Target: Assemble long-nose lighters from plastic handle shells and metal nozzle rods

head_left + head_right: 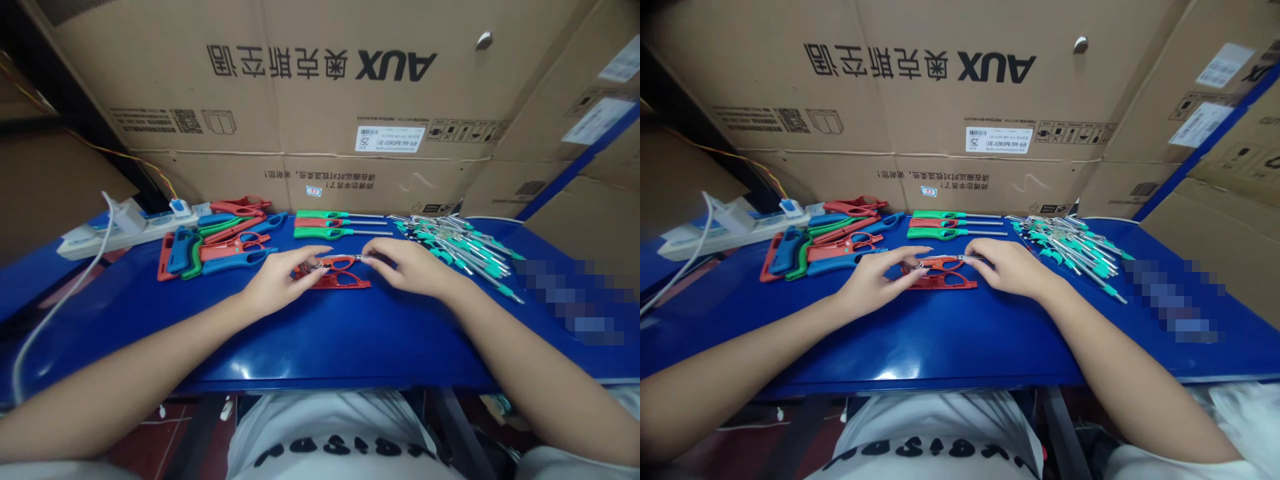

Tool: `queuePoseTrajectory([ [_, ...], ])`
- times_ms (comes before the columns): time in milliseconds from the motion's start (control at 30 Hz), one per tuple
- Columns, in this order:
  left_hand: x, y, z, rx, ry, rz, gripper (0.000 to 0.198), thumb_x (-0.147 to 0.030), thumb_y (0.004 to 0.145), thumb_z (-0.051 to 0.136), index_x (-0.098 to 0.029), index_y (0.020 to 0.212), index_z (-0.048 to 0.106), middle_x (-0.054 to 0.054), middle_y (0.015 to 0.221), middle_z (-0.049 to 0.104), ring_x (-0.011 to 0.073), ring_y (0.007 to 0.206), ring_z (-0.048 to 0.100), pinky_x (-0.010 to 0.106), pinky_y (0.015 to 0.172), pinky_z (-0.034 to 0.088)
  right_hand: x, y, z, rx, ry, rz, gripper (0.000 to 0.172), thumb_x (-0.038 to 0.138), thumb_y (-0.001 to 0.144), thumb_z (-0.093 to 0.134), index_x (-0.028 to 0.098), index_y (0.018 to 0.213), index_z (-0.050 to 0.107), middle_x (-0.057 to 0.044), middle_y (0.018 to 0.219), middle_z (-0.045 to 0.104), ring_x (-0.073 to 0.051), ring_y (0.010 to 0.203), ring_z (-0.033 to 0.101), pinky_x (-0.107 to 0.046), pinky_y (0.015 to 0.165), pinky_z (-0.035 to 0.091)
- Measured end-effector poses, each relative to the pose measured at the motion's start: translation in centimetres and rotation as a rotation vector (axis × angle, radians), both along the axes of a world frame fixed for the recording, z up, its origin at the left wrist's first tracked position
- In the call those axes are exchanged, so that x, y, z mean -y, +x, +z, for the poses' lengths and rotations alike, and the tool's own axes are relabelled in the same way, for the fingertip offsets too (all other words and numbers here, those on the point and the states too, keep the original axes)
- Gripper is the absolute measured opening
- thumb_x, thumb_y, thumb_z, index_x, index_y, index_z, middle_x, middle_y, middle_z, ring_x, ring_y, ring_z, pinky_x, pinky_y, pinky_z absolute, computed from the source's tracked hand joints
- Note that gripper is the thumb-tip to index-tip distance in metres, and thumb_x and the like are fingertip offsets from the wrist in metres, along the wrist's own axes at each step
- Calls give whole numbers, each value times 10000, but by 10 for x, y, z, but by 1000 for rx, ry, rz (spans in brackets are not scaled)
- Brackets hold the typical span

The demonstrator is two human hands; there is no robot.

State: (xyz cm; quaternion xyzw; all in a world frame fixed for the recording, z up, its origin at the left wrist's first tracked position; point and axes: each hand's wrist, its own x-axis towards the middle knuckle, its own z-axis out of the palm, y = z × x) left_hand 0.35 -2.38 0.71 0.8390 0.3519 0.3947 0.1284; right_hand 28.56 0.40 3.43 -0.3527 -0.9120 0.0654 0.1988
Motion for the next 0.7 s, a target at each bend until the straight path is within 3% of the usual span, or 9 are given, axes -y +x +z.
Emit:
queuePoseTrajectory([
  [133,2,2,5,91,-80,34,302,-337,937,664,-165,1179,720,0,792,749,103,673,679,191,726,544,1,0,4,-14,-122,46,237,328,1009,475,206,1049,674,-62,1009,745,-201,878,671,-300,767,455],
  [400,-2,4,4,297,-435,19,279,-417,856,746,-148,910,796,31,692,740,111,568,630,193,559,508,5,4,11,-68,-396,152,246,395,945,585,170,982,677,-17,748,678,-134,631,543,-258,610,402],
  [700,-8,3,-3,209,-468,-9,353,-481,889,690,-141,885,789,47,716,747,118,577,616,216,551,499,5,4,13,-75,-526,163,244,418,968,549,185,990,618,-16,756,694,-135,643,589,-250,621,440],
])
